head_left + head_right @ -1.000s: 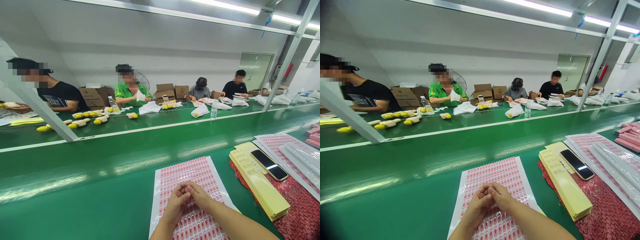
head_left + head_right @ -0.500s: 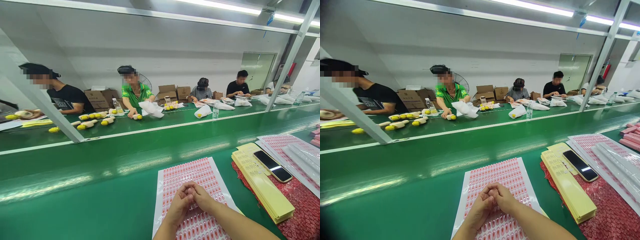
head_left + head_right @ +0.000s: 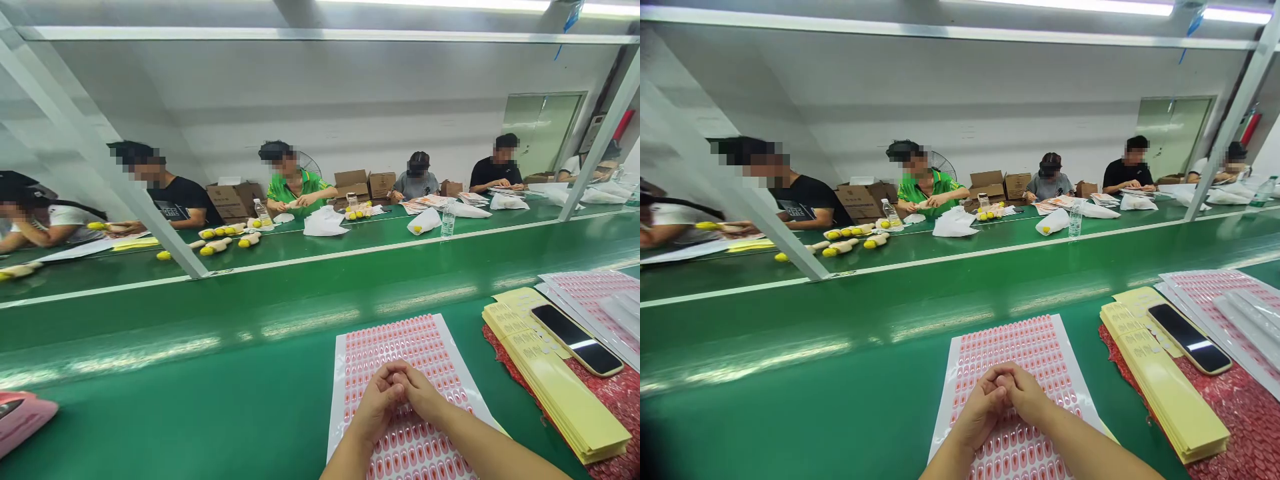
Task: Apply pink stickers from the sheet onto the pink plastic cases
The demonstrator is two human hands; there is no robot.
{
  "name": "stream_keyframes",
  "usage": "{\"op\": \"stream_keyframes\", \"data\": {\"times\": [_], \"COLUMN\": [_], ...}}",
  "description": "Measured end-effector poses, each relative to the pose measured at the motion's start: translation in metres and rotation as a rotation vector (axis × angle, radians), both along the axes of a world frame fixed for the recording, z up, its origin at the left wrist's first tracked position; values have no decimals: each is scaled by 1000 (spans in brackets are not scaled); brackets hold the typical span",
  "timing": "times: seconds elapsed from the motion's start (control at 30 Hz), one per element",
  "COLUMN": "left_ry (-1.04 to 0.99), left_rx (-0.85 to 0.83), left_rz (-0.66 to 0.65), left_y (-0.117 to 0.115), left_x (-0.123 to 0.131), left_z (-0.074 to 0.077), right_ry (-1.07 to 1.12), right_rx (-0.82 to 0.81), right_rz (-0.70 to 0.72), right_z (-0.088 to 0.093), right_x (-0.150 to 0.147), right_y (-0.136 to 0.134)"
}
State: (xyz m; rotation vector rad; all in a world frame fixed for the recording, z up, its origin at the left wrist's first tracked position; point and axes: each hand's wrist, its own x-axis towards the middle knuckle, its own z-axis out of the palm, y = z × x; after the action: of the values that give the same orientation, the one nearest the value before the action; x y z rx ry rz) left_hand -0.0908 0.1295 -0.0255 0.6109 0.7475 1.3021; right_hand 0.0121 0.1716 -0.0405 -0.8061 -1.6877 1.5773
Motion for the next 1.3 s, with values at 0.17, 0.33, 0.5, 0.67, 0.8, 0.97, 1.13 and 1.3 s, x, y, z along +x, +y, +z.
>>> {"op": "stream_keyframes", "data": {"times": [0.17,0.33,0.5,0.67,0.8,0.97,1.13,1.3], "left_ry": [9,26,35,38,43,34,31,35], "left_rx": [1,2,6,-2,-3,-1,3,8], "left_rz": [2,-8,-11,-21,-27,-31,-35,-39], "left_y": [0,1,2,3,4,4,4,2], "left_x": [0,0,0,1,1,1,1,1], "left_z": [1,-1,-3,-6,-7,-7,-5,-1], "right_ry": [19,53,51,35,41,34,41,12], "right_rx": [25,22,15,-10,9,-2,25,27], "right_rz": [5,14,17,19,29,32,25,30], "right_z": [-1,-2,2,4,4,5,6,8], "right_x": [0,-1,-1,0,1,1,1,1], "right_y": [1,1,1,1,2,1,1,1]}}
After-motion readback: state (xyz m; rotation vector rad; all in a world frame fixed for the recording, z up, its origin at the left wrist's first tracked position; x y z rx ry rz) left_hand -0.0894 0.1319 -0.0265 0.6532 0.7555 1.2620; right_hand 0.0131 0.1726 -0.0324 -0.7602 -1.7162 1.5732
